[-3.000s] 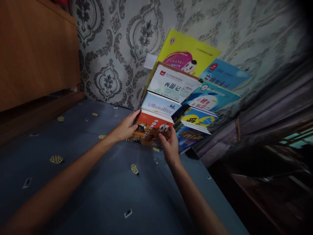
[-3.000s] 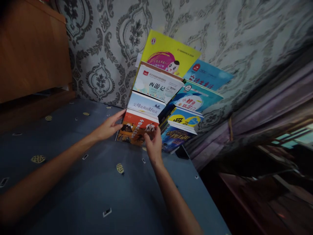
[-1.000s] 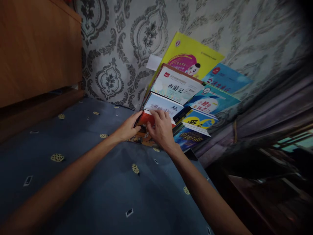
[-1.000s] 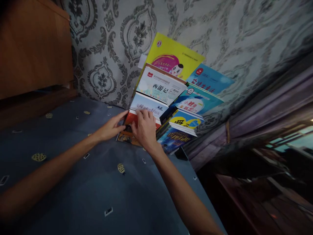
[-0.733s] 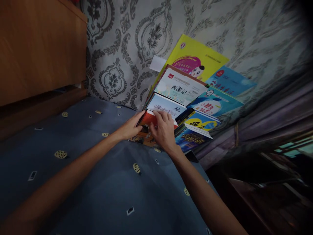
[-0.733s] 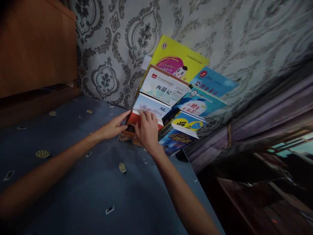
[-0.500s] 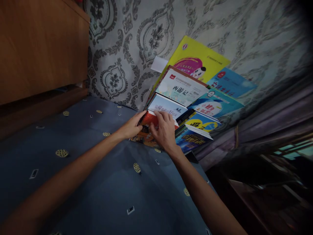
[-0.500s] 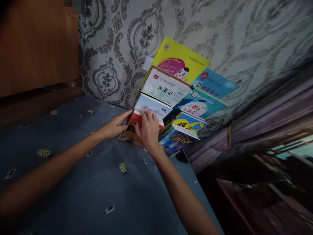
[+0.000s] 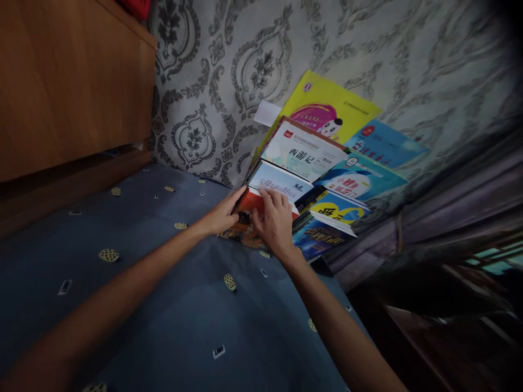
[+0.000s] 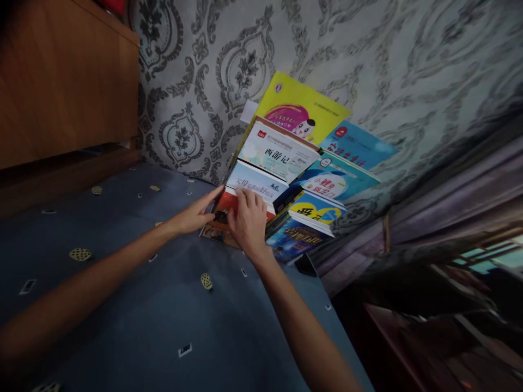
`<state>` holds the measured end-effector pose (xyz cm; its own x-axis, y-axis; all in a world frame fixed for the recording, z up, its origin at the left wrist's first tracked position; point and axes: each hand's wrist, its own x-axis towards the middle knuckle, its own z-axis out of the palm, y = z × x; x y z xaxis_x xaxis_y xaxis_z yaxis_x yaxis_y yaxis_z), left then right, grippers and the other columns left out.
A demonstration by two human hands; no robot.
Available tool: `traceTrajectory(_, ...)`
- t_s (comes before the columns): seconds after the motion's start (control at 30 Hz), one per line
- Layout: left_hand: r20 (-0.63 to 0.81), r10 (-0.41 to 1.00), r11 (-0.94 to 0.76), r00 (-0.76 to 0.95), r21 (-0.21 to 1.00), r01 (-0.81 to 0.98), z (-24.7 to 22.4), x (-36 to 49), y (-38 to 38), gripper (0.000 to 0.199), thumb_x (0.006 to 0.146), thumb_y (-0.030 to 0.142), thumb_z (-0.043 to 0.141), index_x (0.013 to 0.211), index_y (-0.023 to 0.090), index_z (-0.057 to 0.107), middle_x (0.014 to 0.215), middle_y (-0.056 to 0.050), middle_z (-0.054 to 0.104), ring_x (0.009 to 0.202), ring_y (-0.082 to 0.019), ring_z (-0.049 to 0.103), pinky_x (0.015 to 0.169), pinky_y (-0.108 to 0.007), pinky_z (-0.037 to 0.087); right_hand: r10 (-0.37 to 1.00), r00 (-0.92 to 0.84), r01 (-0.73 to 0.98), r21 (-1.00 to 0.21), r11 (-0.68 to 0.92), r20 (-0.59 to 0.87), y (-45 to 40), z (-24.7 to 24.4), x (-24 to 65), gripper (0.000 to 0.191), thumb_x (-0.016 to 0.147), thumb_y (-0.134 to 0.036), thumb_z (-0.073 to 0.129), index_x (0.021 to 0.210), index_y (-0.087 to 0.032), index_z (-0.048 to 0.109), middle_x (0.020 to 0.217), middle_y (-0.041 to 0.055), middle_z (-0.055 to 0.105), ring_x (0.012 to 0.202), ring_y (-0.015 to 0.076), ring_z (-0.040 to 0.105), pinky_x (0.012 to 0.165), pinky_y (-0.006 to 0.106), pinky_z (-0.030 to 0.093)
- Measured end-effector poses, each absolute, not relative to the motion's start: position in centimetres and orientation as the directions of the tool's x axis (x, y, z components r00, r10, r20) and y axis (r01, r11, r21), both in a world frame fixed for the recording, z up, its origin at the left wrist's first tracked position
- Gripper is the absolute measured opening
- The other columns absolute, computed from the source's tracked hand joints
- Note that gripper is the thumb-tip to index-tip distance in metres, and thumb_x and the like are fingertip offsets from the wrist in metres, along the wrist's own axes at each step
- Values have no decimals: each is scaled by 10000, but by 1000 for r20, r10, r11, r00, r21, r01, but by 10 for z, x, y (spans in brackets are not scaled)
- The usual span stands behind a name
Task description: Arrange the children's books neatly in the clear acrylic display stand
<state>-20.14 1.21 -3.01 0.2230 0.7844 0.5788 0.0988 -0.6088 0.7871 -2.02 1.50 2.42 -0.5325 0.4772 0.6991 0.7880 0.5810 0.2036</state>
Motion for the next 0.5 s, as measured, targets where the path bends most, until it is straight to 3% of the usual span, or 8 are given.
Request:
traceTrajectory(0.33, 554, 808, -587, 201, 790, 178, -22, -200, 7, 882, 732, 30, 485, 1580, 205, 318, 1610, -134, 385, 1479, -313, 380, 1228, -546, 321, 465, -531, 775, 184, 605, 709, 16, 21, -17, 481, 898, -215, 512, 1375, -154, 533, 1288, 172, 611, 1153, 340, 511, 989, 518, 455)
traceTrajectory(0.5, 567, 801, -597, 194, 781, 184, -20, -198, 2, 894, 726, 30, 496, 1584, 206, 317, 1617, -130, 378, 1491, -321, 358, 1250, -546, 280, 478, -525, 782, 178, 597, 704, 15, 22, -18, 482, 902, -212, 503, 1378, -147, 535, 1287, 179, 613, 1136, 347, 508, 970, 528, 453)
